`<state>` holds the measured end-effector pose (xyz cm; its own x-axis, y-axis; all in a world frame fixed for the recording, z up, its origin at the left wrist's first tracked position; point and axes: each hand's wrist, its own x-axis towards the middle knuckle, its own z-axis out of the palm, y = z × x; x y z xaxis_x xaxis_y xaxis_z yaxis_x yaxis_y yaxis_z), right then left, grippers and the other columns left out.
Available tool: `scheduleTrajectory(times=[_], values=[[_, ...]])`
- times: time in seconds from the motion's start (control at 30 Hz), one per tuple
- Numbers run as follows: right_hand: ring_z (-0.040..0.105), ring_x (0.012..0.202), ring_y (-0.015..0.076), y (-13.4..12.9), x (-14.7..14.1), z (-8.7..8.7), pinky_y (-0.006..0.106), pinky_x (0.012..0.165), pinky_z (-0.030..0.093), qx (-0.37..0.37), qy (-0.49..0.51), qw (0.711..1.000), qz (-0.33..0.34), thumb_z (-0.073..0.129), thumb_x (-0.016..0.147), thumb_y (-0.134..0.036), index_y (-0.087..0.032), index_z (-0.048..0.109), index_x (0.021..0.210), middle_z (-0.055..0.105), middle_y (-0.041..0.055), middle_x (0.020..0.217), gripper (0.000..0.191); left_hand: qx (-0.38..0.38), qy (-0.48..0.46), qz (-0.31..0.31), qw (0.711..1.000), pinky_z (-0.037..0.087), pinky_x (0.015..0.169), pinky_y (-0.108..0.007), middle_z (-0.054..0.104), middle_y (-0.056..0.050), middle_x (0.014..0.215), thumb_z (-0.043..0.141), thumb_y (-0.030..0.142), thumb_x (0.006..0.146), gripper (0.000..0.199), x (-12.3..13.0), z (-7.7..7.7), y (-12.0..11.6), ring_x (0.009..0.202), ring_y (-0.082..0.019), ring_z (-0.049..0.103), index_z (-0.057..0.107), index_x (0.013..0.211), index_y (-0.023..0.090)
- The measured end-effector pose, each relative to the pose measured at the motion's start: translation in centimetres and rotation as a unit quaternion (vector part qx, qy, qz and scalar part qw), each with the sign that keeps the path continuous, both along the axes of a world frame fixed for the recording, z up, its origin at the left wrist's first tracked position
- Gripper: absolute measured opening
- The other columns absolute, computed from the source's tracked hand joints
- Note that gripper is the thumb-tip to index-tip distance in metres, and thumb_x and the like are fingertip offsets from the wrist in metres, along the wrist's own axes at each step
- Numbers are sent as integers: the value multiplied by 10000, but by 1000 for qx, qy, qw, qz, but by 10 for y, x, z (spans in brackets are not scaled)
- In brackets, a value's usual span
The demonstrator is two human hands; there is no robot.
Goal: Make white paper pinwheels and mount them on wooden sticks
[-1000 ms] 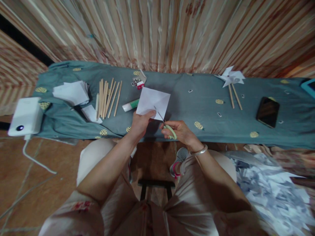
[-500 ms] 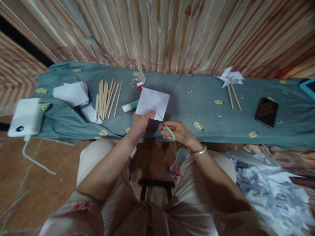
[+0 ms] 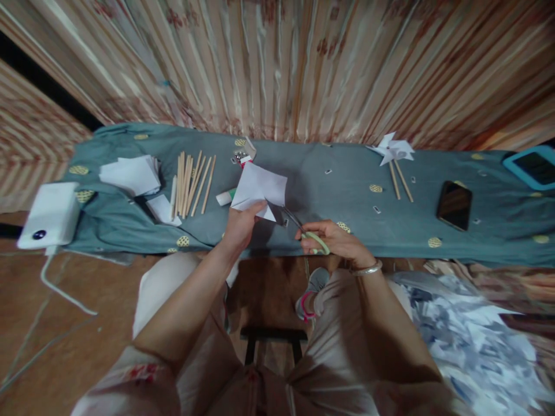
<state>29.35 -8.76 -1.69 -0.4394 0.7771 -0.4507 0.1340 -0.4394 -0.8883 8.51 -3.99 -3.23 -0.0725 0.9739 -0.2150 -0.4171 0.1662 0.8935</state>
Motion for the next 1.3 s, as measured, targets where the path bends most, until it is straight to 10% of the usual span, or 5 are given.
scheduleTrajectory(times=[0.37, 1.3], values=[[571, 591, 114, 19, 4, -1, 240, 560, 443, 166, 8, 953, -255, 836, 558, -657, -198, 685, 859, 675, -2, 682, 569, 23, 79, -82, 993, 534, 892, -370, 774, -37, 841, 868, 342, 526, 334, 1, -6, -16, 874, -238, 697, 745, 786, 172], [430, 560, 92, 49, -8, -11, 253, 526, 336, 215, 21, 900, -380, 876, 483, -408, -227, 634, 767, 501, -74, 585, 414, 68, 239, -159, 955, 419, 711, -291, 602, -2, 627, 742, 381, 612, 189, -21, -7, -22, 680, -167, 542, 703, 541, 210]])
